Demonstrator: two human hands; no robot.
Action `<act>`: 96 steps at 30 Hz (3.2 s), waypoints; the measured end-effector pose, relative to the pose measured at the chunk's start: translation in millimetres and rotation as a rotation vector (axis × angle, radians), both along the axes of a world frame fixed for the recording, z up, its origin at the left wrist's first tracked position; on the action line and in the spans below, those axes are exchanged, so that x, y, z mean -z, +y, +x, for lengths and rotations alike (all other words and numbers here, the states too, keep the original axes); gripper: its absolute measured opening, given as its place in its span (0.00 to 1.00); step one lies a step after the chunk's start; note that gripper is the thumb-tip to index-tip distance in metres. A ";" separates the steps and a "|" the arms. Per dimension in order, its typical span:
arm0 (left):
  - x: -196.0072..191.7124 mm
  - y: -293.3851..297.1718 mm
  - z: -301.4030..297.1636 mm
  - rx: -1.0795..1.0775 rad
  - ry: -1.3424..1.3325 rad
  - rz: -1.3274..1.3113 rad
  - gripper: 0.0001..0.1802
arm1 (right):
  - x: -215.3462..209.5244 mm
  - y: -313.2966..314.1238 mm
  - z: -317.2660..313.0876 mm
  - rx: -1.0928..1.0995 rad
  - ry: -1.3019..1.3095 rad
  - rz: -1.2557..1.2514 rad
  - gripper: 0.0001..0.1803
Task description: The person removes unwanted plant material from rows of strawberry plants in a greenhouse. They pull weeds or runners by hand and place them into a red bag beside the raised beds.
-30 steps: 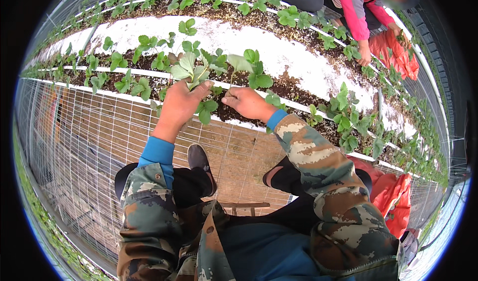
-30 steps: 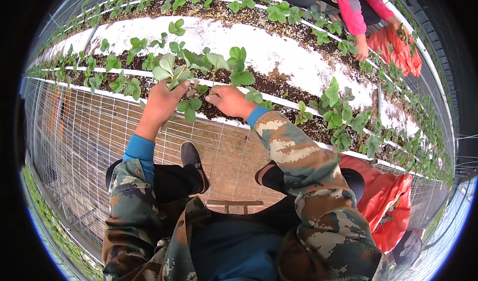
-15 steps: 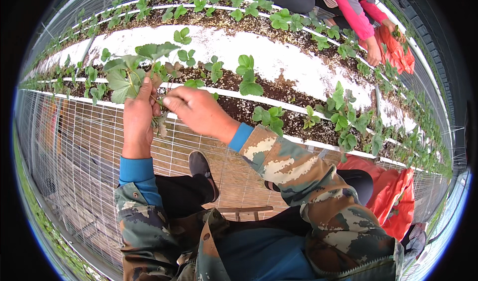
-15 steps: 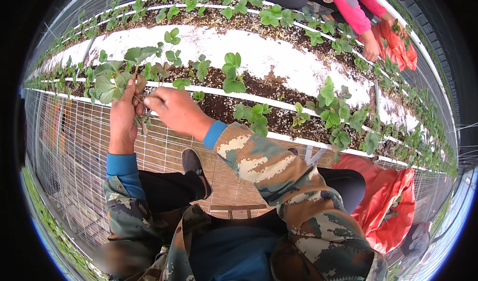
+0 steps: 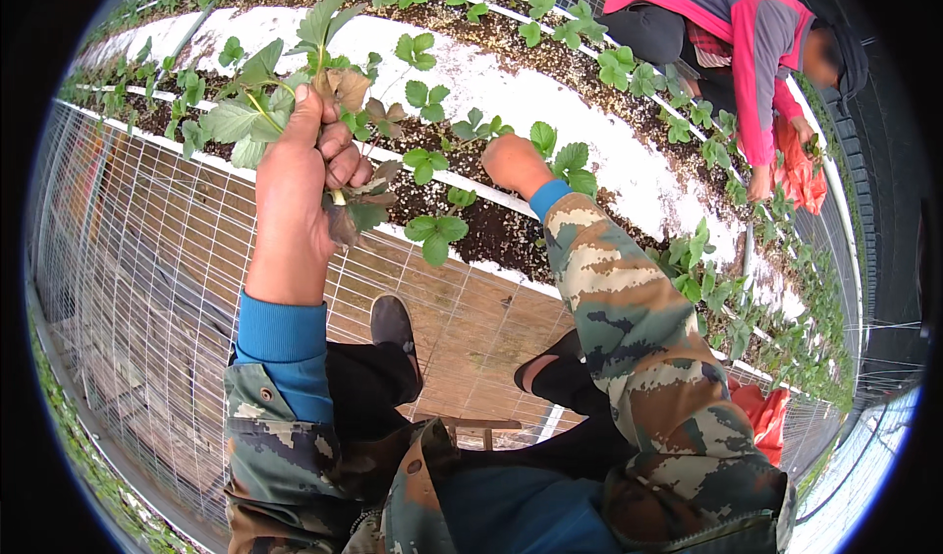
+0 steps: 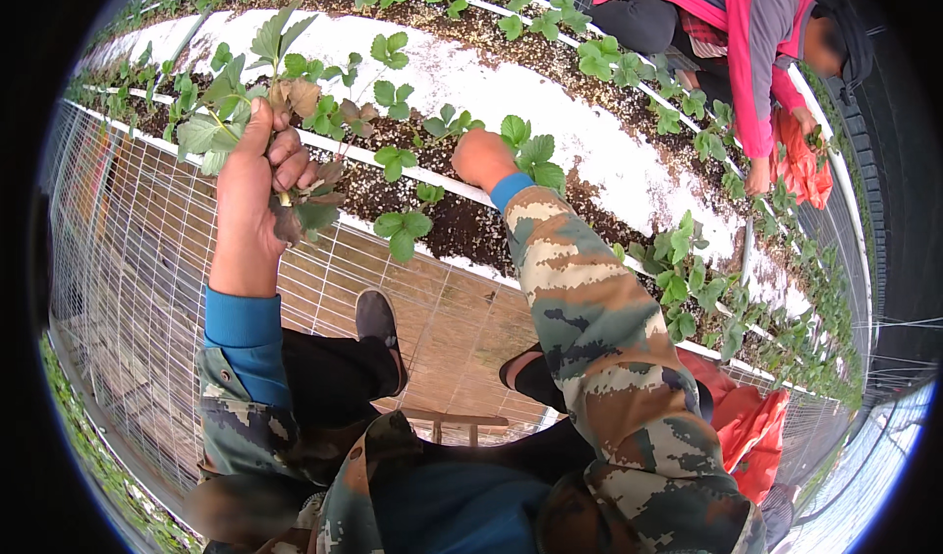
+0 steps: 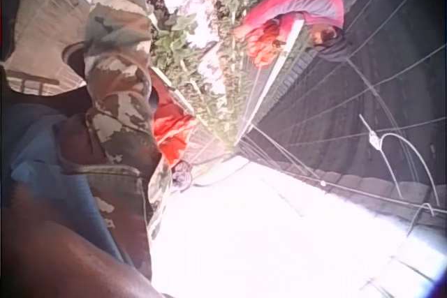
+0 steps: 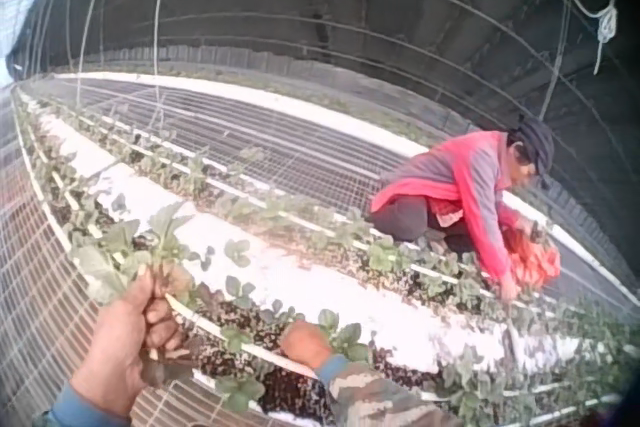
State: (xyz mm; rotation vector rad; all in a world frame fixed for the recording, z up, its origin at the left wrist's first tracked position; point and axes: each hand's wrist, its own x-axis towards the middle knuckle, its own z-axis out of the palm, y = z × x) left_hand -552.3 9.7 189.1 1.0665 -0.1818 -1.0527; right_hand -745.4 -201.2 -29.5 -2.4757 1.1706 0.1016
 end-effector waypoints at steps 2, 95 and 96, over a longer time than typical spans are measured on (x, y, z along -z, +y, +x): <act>1.1 1.6 4.8 0.001 0.008 -0.001 0.17 | -2.0 -3.6 9.1 -0.002 -0.284 0.142 0.14; -7.4 11.6 51.2 -0.171 -0.239 -0.031 0.16 | -26.6 97.3 87.6 0.241 -0.562 0.573 0.17; -7.6 10.6 51.7 -0.165 -0.250 -0.031 0.16 | -32.1 97.4 89.0 0.225 -0.706 0.577 0.13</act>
